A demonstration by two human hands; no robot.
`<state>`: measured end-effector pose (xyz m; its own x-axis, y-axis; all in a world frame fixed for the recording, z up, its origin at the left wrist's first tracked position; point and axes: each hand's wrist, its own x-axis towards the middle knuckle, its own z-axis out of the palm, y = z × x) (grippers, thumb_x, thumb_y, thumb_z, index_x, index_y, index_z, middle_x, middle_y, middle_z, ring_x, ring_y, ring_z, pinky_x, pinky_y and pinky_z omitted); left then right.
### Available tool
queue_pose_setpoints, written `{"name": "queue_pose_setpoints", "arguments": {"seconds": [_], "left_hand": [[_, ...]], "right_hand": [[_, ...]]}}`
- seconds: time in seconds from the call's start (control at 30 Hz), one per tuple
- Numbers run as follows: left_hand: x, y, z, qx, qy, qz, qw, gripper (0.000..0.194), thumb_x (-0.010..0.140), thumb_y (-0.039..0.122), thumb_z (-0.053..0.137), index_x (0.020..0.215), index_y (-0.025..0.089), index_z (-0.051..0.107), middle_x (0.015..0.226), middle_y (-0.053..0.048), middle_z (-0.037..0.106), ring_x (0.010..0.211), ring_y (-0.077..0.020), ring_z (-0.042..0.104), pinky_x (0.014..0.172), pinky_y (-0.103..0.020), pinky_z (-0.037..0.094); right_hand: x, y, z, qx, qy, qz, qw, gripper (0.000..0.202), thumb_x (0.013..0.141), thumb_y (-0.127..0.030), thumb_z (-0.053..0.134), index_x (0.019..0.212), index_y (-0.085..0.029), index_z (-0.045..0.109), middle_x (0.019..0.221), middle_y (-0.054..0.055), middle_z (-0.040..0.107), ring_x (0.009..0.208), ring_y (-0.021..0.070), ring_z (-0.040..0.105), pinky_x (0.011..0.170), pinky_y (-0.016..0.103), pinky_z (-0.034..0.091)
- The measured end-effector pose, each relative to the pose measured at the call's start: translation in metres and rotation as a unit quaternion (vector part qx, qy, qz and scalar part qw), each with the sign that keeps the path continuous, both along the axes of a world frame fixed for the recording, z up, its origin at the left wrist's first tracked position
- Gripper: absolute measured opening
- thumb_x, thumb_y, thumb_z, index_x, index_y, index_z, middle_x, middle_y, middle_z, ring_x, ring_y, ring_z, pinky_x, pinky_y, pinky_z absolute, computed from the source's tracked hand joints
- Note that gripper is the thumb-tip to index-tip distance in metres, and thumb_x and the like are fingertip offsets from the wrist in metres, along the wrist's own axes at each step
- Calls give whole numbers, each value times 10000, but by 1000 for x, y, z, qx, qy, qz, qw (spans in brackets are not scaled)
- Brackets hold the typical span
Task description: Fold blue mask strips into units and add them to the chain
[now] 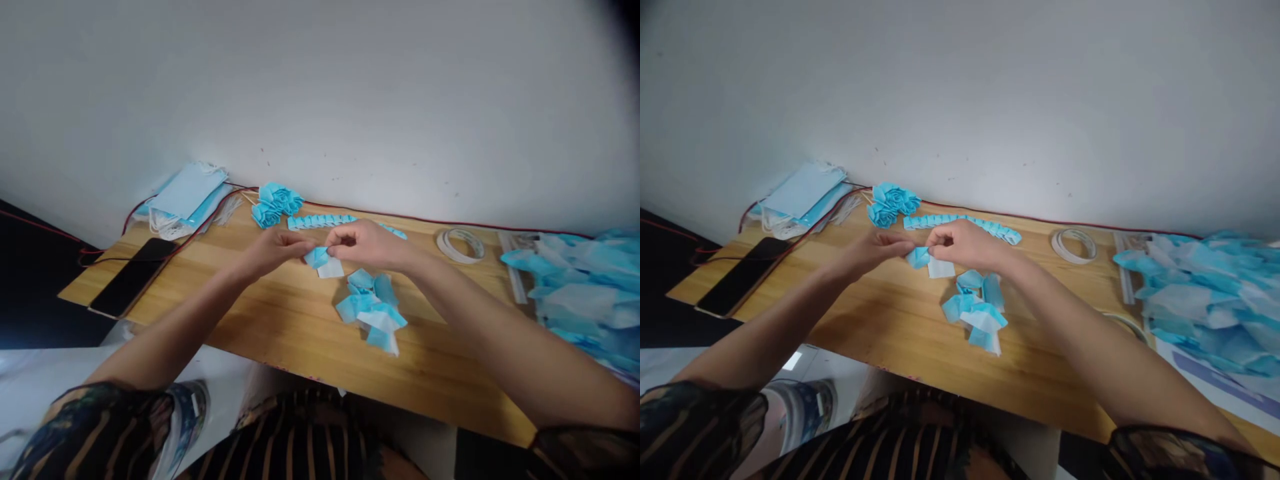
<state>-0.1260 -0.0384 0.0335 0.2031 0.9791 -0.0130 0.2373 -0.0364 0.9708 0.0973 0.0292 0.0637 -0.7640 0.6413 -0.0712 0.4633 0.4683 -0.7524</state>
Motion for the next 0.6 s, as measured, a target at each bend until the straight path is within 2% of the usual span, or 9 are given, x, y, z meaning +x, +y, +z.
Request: {"name": "queue_pose_setpoints", "arguments": {"seconds": [0.13, 0.3, 0.47, 0.6], "left_hand": [[4, 6, -19, -42, 4, -29, 999, 318, 783, 458, 739, 804, 144, 787, 752, -71, 761, 724, -173, 678, 745, -296, 534], [-7, 10, -33, -65, -13, 5, 998, 277, 768, 432, 728, 757, 158, 770, 711, -53, 747, 673, -159, 675, 691, -272, 532], [-27, 12, -33, -81, -46, 89, 992, 297, 764, 454, 728, 762, 158, 760, 682, -59, 737, 616, -151, 648, 635, -259, 532], [-38, 10, -23, -64, -80, 145, 984, 285, 778, 442, 728, 731, 161, 741, 649, -58, 723, 594, -152, 643, 594, -245, 526]], "right_hand": [[-4, -1, -7, 14, -56, -1, 998, 161, 813, -308, 619, 820, -191, 730, 655, -22, 584, 627, 113, 477, 610, 283, 307], [-9, 23, -17, -9, -24, 17, 1000, 256, 869, -372, 590, 955, -204, 763, 817, 9, 692, 716, 139, 549, 651, 277, 368], [-33, 67, -37, 107, -10, -55, 993, 287, 926, -293, 531, 1070, -204, 763, 934, 32, 749, 767, 159, 608, 716, 284, 413], [-64, 97, -57, 192, -41, -20, 980, 299, 933, -204, 514, 1081, -214, 774, 1103, 49, 765, 960, 201, 662, 815, 299, 428]]}}
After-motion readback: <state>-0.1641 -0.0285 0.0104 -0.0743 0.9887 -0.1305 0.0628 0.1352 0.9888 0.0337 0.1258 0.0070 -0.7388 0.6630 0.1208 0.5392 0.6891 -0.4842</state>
